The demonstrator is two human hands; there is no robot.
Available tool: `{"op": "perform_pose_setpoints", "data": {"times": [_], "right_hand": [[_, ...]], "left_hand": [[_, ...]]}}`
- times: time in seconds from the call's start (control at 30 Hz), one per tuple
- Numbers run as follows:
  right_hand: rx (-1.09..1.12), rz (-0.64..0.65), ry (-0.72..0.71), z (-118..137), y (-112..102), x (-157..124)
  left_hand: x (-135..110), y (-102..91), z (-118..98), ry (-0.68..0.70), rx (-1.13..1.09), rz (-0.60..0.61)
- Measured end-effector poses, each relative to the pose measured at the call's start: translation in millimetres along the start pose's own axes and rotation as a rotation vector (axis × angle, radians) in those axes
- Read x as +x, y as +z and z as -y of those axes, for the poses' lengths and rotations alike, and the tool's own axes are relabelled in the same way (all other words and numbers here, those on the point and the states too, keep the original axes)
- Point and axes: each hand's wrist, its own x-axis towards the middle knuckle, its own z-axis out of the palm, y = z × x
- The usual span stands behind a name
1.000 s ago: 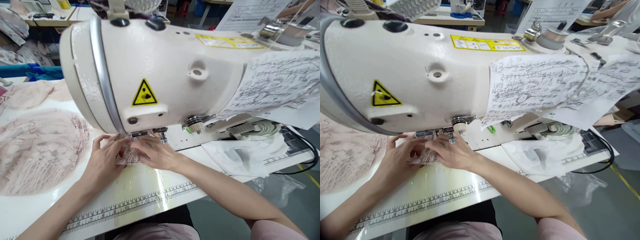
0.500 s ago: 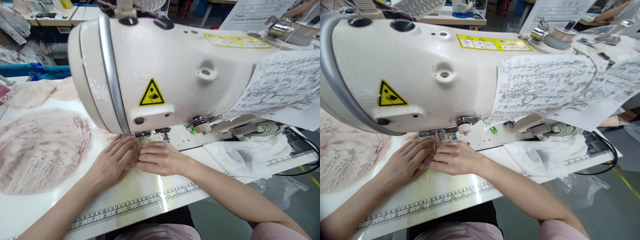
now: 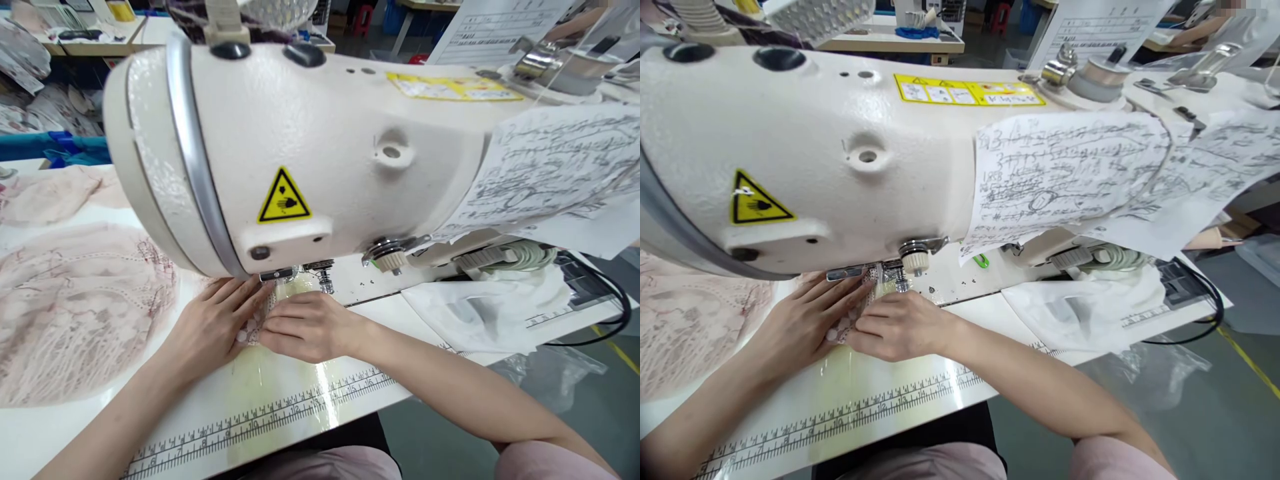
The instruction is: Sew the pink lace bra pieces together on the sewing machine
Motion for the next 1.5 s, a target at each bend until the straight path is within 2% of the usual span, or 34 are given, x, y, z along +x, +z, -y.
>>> {"op": "perform_pose_setpoints", "data": {"times": [0.17, 0.4, 0.67, 1.0, 1.2, 1.4, 1.5], "right_hand": [[-0.017, 0.047, -0.020, 0, 0, 0], [0.007, 0.026, -0.007, 4, 3, 0], [-0.037, -0.087, -0.033, 4, 5, 3], [-0.062, 0.015, -0.018, 1, 1, 0], [-0.087, -0.013, 0.009, -1, -1, -2], [-0.083, 0.099, 0.034, -4, -2, -6], [-0.102, 0.103, 0.039, -5, -3, -8]], "left_hand": [[-1, -0.7, 1, -0.020, -0.055, 0.003], [-1, -1.8, 4, -0.008, -0.070, -0.013], [2, -8.8, 5, -0.002, -0.017, 0.010], [4, -7.1, 0, -0.031, 0.035, 0.010], [4, -2.9, -2, -0.045, 0.059, 0.008], [4, -0.9, -5, -0.086, 0.018, 0.022], [5, -0.8, -6, -0.095, 0.014, 0.021]]}}
